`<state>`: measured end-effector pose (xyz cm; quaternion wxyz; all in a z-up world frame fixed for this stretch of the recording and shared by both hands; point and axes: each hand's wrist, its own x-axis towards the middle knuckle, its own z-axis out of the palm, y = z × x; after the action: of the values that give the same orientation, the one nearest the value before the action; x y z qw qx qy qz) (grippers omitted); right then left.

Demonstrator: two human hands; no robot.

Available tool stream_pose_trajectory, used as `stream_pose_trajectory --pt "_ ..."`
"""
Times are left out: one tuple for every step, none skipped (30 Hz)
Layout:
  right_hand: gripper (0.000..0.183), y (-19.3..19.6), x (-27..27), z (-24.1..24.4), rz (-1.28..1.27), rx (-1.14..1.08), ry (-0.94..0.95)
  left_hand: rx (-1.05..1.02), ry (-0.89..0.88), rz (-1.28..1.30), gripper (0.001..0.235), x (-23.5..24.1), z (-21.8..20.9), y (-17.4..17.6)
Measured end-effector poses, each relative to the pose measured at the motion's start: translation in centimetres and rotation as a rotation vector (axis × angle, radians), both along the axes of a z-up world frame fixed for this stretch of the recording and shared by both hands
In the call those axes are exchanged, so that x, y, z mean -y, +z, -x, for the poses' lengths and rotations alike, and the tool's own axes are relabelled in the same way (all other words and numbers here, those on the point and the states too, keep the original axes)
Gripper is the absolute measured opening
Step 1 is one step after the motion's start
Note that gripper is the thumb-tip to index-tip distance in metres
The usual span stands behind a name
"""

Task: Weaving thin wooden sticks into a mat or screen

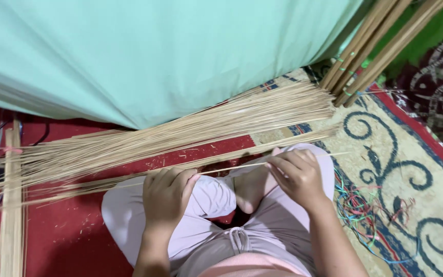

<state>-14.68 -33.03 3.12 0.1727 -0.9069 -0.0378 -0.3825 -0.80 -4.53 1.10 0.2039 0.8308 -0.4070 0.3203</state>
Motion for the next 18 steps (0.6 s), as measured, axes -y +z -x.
stream_pose_trajectory --pt "0.004 0.2 -0.3 0.0 0.002 -0.006 -0.023 -0.006 -0.023 0.002 0.010 0.3 0.5 0.1" --pt "0.006 0.4 -0.6 -0.1 0.051 -0.023 0.028 -0.118 -0.051 -0.029 0.010 0.6 1.0 0.3" --pt "0.009 0.6 -1.0 -0.3 0.099 -0.042 0.079 -0.230 -0.079 -0.062 0.012 0.8 1.5 0.4" --pt "0.009 0.7 -1.1 -0.2 0.101 -0.045 0.066 -0.232 -0.092 -0.061 0.012 0.9 1.6 0.3" --pt "0.008 0.8 -1.3 -0.3 0.109 -0.055 0.074 -0.242 -0.107 -0.063 0.012 1.0 1.6 0.1" --pt "0.008 0.8 -1.6 -0.4 0.117 -0.065 0.087 -0.252 -0.117 -0.065 0.012 1.0 1.7 -0.1" --pt "0.008 0.9 -1.5 -0.4 0.118 -0.068 0.079 -0.255 -0.126 -0.064 0.012 1.0 1.6 0.0" --pt "0.008 0.9 -1.5 -0.3 0.112 -0.067 0.085 -0.263 -0.127 -0.059 0.010 1.0 1.6 0.1" --pt "0.009 0.9 -1.6 -0.3 0.105 -0.067 0.092 -0.272 -0.129 -0.053 0.009 0.9 1.6 0.2" --pt "0.009 1.0 -1.6 -0.3 0.105 -0.069 0.089 -0.274 -0.132 -0.053 0.009 0.9 1.7 0.2" --pt "0.008 1.0 -1.6 -0.2 0.101 -0.067 0.094 -0.297 -0.133 -0.042 0.009 0.9 1.7 0.3" --pt "0.008 1.0 -1.6 -0.3 0.096 -0.064 0.100 -0.320 -0.133 -0.032 0.011 0.9 1.7 0.4" --pt "0.008 1.0 -1.6 -0.3 0.096 -0.064 0.098 -0.320 -0.135 -0.032 0.011 0.9 1.7 0.4" --pt "0.009 0.9 -1.6 -0.3 0.100 -0.066 0.099 -0.345 -0.127 -0.036 0.013 0.8 1.8 0.5" --pt "0.009 0.8 -1.6 -0.4 0.103 -0.067 0.101 -0.370 -0.120 -0.040 0.016 0.8 1.8 0.5" --pt "0.009 0.8 -1.6 -0.4 0.101 -0.071 0.098 -0.373 -0.123 -0.043 0.016 0.7 1.7 0.2" --pt "0.009 0.7 -1.6 -0.4 0.102 -0.075 0.100 -0.379 -0.110 -0.055 0.018 0.7 1.7 0.0" --pt "0.010 0.7 -1.6 -0.5 0.104 -0.079 0.103 -0.386 -0.097 -0.067 0.020 0.7 1.6 -0.2"
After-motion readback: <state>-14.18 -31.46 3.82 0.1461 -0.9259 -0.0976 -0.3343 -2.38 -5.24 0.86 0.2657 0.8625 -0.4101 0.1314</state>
